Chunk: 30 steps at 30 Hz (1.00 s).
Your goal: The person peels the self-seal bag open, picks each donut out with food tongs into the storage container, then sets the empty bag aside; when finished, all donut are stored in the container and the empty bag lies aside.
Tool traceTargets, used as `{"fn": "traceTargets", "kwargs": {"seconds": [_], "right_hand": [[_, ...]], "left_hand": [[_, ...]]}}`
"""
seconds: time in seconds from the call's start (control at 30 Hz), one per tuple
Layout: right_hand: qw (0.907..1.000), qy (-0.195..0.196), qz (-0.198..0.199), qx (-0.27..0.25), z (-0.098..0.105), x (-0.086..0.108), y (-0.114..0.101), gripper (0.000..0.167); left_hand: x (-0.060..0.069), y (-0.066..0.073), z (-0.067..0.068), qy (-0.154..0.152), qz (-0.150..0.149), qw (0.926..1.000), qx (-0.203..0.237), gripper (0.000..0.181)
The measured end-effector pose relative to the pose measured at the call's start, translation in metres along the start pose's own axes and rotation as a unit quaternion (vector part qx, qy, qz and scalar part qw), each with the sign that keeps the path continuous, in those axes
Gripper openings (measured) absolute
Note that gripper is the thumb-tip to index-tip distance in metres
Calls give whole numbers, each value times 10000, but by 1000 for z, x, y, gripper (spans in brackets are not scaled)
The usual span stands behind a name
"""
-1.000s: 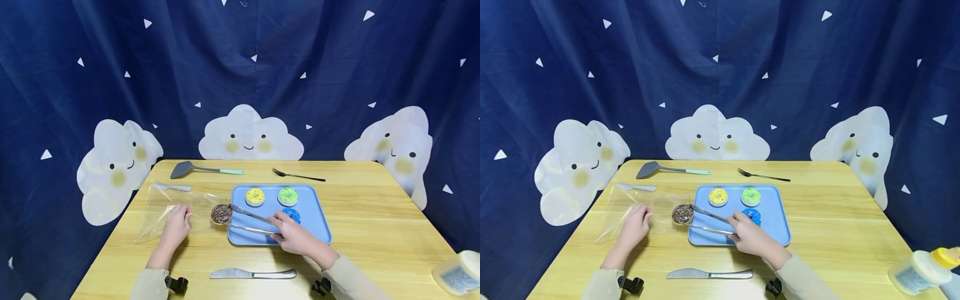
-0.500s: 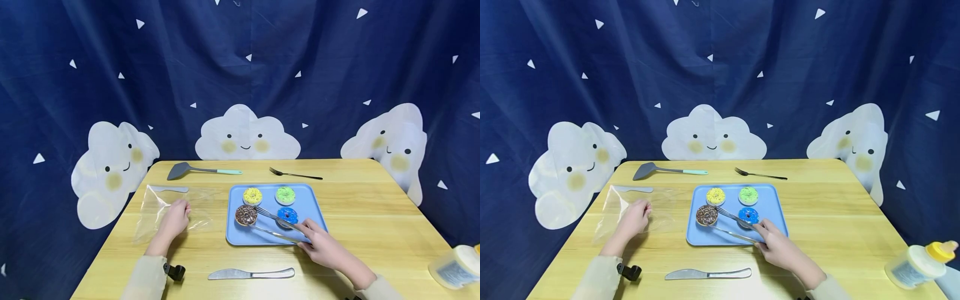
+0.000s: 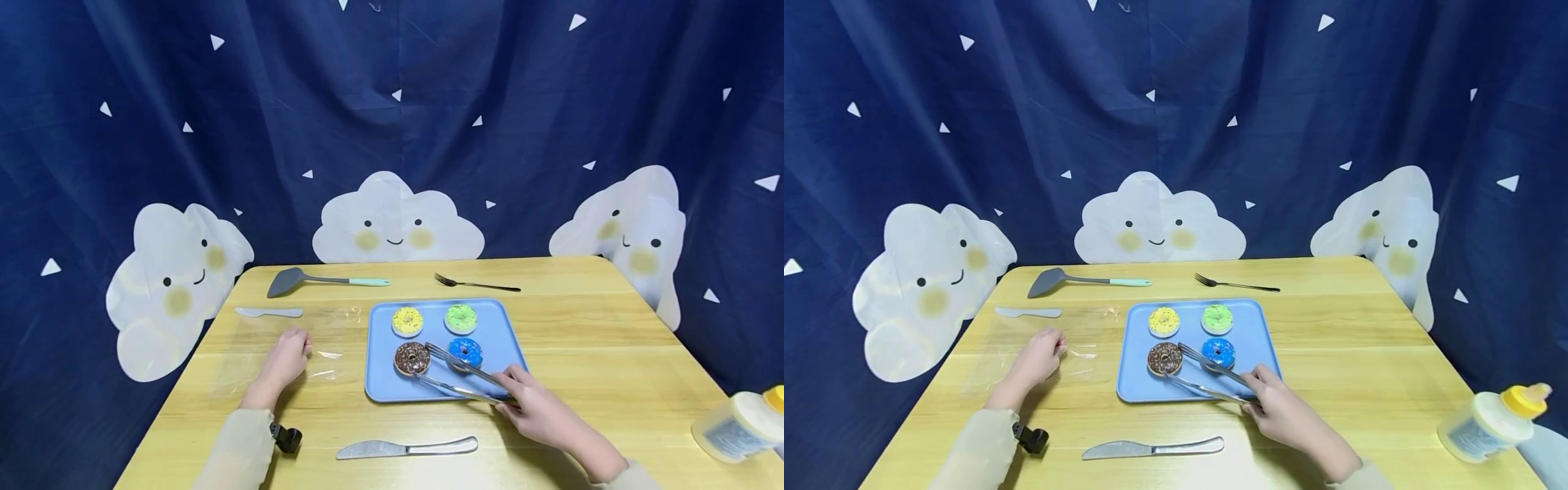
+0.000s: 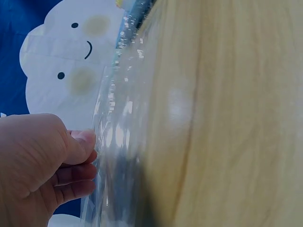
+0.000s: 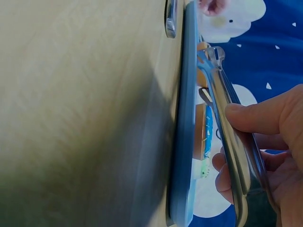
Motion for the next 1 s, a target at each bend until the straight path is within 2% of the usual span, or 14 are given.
{"fn": "traceTargets", "kwargs": {"seconds": [0.13,0.37,0.47,0.53,0.63,0.73,0.9,1.0], "right_hand": [[10000,-54,-17,18,-2,1,1,43],[9998,20,-142,-124,-1,1,3,51],[9988,-4,-180,-455,2,3,5,51],[9956,-24,-122,-932,5,4,6,49],[9917,263,42,-1254,11,9,11,50],[9908,685,122,-1162,19,17,18,52],[9905,1046,-120,-884,32,33,32,54],[9895,1219,-255,-730,37,43,40,55]], "left_hand": [[0,-3,-5,-12,-80,10000,37,19],[4,-10,-11,-351,136,9990,250,17],[6,-11,-13,-457,213,9986,167,28],[8,-11,-13,-510,234,9984,103,34],[13,-10,-14,-536,215,9983,-26,42],[19,-9,-15,-689,217,9974,-37,50],[29,-9,-17,-1299,460,9891,512,67],[36,-10,-17,-1494,589,9843,730,78]]}}
Point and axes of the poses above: each hand's wrist, its own x-axis away from the middle knuckle, its own z-axis out of the back of the hand, y = z × x, the point moved 1 cm from there along -x, towards the middle knuckle, and after that the axes turned 9 degrees about -y, right-handed, at the moved point
